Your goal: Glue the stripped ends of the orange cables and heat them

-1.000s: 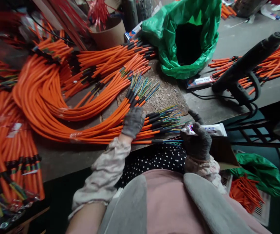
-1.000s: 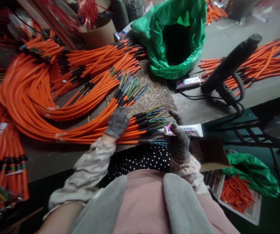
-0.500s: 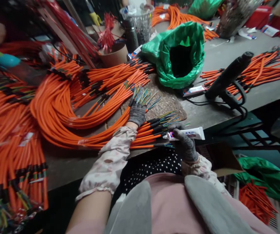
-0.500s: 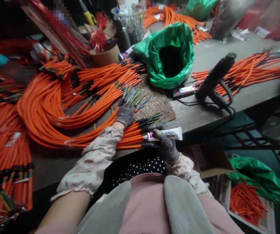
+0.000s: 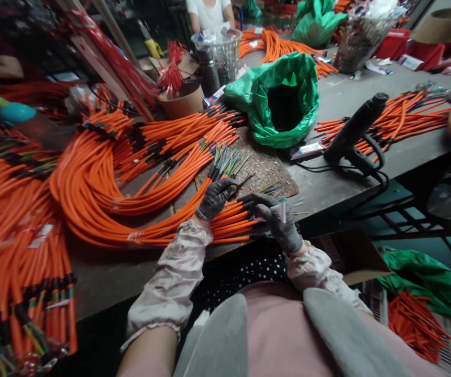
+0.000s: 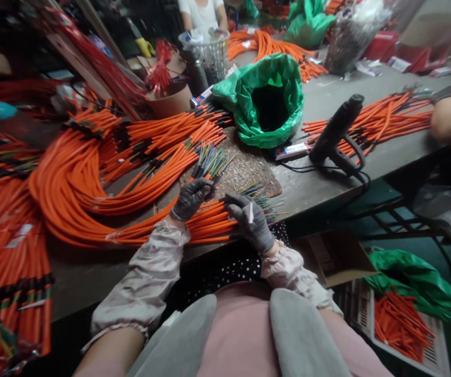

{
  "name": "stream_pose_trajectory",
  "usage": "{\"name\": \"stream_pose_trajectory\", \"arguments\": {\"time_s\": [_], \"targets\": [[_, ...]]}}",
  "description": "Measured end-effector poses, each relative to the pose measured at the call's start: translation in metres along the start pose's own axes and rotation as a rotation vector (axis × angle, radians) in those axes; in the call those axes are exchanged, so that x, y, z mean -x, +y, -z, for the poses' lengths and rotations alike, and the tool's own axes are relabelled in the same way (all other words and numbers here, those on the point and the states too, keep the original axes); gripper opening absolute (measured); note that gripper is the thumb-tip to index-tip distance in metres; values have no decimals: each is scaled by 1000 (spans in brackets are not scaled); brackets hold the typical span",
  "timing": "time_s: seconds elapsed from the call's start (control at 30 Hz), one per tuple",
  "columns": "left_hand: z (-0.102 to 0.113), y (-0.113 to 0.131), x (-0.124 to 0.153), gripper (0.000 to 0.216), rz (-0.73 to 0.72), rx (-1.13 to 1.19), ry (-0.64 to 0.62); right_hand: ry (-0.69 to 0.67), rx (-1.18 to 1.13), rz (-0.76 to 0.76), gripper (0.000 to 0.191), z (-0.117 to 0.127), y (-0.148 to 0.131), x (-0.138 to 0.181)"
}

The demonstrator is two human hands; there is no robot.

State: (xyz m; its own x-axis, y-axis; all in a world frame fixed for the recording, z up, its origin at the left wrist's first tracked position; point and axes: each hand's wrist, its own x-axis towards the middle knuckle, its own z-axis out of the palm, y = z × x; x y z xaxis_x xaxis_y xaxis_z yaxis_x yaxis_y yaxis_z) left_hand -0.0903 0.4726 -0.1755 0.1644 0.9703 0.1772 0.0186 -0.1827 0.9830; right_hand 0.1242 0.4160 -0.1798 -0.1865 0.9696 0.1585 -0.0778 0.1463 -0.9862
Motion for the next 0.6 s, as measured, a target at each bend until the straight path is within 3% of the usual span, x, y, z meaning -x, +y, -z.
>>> {"name": "stream_pose_trajectory", "arguments": {"time_s": [0.1,0.2,0.3,0.4,0.5,0.6], "targets": [[-6,3,10,53,-70,-111,95,82,314,151,26,-16,1,-19],[-14,6,22,57,-163,-256,193,166,486,323,13,-27,2,-33],[-23,4,25,56,-139,-275,357,193,501,391,6,-37,1,-38],[-24,-2,21,48,-70,-44,533,184,396,370,7,-44,-2,-40],[-13,1,21,45,-50,116,469,180,248,270,15,-46,-5,-41],[6,15,35,39,-156,-108,253,117,171,216,15,-44,-10,-36]]}}
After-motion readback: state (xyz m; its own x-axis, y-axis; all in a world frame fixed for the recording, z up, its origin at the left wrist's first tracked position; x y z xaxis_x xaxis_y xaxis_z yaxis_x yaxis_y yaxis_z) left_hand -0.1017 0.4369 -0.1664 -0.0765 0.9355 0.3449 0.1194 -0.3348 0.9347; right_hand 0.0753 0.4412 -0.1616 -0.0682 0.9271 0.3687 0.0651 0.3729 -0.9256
